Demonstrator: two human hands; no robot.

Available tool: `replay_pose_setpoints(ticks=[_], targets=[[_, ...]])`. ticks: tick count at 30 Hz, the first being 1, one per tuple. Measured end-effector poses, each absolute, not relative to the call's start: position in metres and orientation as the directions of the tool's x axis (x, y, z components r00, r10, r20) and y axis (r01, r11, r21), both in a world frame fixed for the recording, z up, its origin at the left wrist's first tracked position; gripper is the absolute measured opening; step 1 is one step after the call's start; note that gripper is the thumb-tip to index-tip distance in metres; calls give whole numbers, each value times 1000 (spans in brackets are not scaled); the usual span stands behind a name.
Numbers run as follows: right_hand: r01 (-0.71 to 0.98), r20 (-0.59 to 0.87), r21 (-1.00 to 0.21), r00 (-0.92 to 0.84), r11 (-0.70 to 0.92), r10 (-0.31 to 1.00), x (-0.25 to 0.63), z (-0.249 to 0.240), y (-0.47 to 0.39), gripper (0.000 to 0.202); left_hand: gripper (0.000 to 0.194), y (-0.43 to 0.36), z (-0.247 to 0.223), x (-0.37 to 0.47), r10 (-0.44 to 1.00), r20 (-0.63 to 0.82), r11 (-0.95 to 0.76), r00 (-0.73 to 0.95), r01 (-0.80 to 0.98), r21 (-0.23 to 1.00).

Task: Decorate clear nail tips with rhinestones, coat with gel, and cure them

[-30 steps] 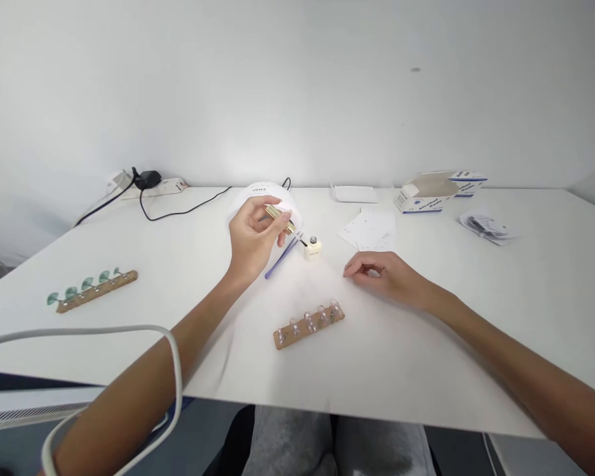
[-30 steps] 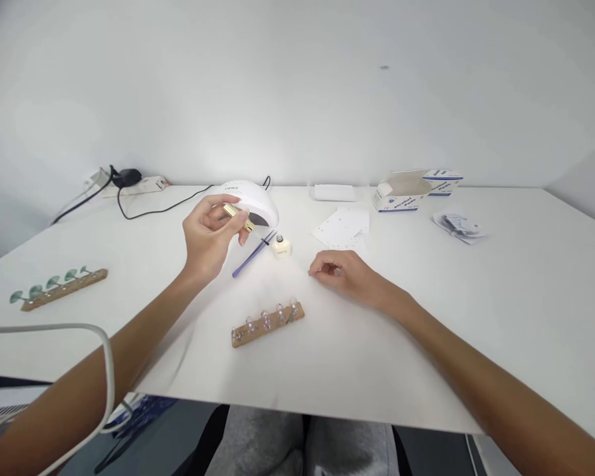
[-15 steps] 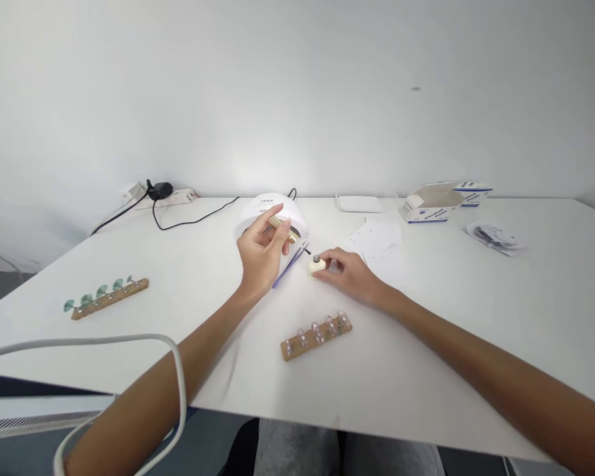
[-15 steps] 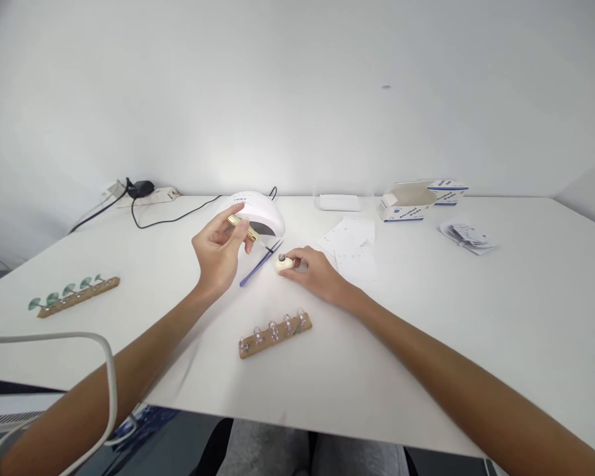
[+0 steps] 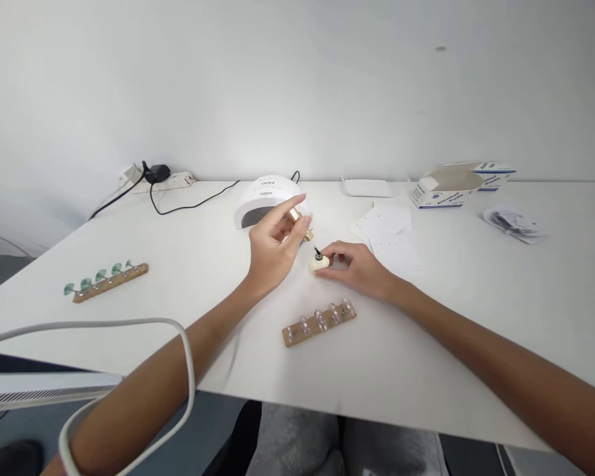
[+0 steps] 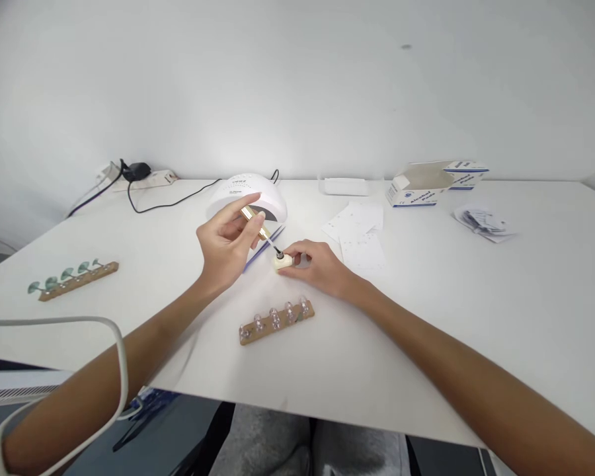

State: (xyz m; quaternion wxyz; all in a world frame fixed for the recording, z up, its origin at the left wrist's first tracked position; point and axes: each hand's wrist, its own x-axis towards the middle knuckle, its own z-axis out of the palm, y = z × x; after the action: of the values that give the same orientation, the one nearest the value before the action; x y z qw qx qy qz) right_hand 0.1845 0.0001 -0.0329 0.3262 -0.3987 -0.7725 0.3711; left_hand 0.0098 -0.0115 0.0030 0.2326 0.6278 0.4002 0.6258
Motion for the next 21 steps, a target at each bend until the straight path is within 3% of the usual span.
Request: replay_pose_setpoints(ticks=[6, 12, 21], targets=[[370, 208, -840, -456, 397, 865, 185, -33, 0, 24, 32, -12, -1, 11, 750, 661, -633, 3, 292, 717], [346, 242, -834, -471, 430, 848, 185, -34, 1, 18, 27, -14, -4, 15, 656, 700, -751, 282, 331, 571], [395, 212, -831, -424, 390, 881, 191, -32, 1, 18, 32, -15, 5, 10, 831, 407, -524, 379, 288, 802]])
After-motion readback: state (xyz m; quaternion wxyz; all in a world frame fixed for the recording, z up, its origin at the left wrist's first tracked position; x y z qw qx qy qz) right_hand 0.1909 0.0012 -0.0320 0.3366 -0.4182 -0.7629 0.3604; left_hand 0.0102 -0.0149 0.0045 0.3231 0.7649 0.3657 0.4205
